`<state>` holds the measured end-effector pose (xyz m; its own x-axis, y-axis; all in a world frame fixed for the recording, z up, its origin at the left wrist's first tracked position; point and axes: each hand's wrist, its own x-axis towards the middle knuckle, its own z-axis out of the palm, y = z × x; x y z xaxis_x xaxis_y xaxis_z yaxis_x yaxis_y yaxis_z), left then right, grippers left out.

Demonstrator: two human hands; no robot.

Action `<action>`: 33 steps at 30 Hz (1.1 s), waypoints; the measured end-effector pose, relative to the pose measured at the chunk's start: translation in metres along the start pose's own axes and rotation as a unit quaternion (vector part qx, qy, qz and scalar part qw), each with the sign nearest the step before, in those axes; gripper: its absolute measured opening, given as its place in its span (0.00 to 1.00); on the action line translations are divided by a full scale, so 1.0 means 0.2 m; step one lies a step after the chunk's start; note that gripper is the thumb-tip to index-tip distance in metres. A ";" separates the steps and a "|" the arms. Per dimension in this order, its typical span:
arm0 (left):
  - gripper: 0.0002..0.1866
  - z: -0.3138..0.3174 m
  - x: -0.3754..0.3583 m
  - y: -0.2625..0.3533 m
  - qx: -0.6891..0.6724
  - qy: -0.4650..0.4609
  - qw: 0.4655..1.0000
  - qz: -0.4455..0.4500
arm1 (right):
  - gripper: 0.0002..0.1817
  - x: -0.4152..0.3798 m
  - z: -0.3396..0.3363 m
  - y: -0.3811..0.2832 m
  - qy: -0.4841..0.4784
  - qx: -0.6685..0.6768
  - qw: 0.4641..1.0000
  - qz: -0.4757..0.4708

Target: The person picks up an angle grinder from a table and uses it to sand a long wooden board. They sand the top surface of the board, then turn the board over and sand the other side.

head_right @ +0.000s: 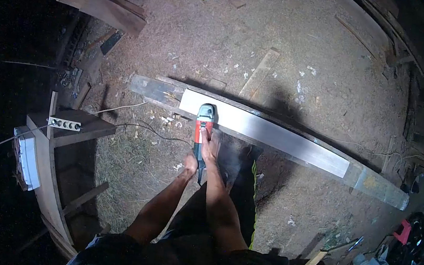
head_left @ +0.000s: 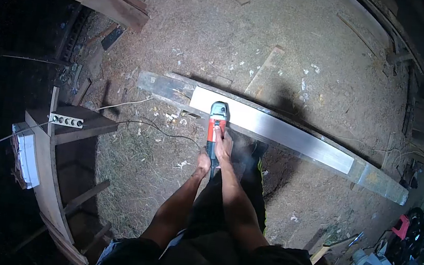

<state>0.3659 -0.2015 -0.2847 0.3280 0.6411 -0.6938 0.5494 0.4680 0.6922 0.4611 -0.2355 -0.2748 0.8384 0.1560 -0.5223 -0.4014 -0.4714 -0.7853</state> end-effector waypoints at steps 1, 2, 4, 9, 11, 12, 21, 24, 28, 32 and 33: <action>0.22 0.04 0.02 -0.01 0.074 -0.011 0.997 0.028 | 0.38 0.04 -0.03 0.00 0.002 0.003 1.000 0.006; 0.22 0.06 0.00 -0.05 0.150 -0.022 0.987 0.051 | 0.37 0.04 -0.09 0.02 0.003 0.004 1.000 0.016; 0.24 0.16 0.02 -0.16 0.178 0.001 0.983 0.040 | 0.35 0.01 -0.20 0.08 0.055 0.037 0.998 -0.014; 0.27 0.33 -0.18 -0.12 0.183 -0.043 0.980 0.064 | 0.31 -0.03 -0.44 0.16 0.083 0.160 0.983 0.025; 0.27 0.34 -0.23 -0.13 0.212 -0.054 0.963 0.159 | 0.30 -0.06 -0.49 0.18 0.079 0.115 0.990 0.026; 0.27 0.27 -0.13 -0.41 0.214 -0.055 0.962 0.161 | 0.29 -0.07 -0.51 0.16 0.074 0.070 0.994 0.026; 0.23 0.20 -0.20 -0.01 -0.028 -0.071 0.996 -0.038 | 0.35 0.00 -0.28 0.13 -0.020 -0.031 0.999 0.021; 0.25 0.25 -0.11 -0.19 0.138 -0.053 0.988 -0.034 | 0.34 -0.02 -0.41 0.10 0.001 -0.002 1.000 0.006; 0.25 0.52 -0.03 -0.62 0.087 -0.051 0.995 0.018 | 0.34 0.04 -0.65 0.32 0.067 0.094 0.993 -0.014; 0.23 0.75 -0.27 -0.60 0.306 -0.091 0.924 0.208 | 0.34 0.02 -1.00 0.41 0.072 0.091 0.992 0.041; 0.23 0.80 -0.42 -0.46 0.275 -0.098 0.938 0.187 | 0.33 0.01 -1.06 0.43 0.089 0.105 0.990 0.024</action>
<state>0.4097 -0.3956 -0.3217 0.6817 0.5484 -0.4842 0.6642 -0.1864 0.7240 0.5064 -0.4595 -0.2722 0.8610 -0.0258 -0.5080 -0.4938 -0.2816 -0.8227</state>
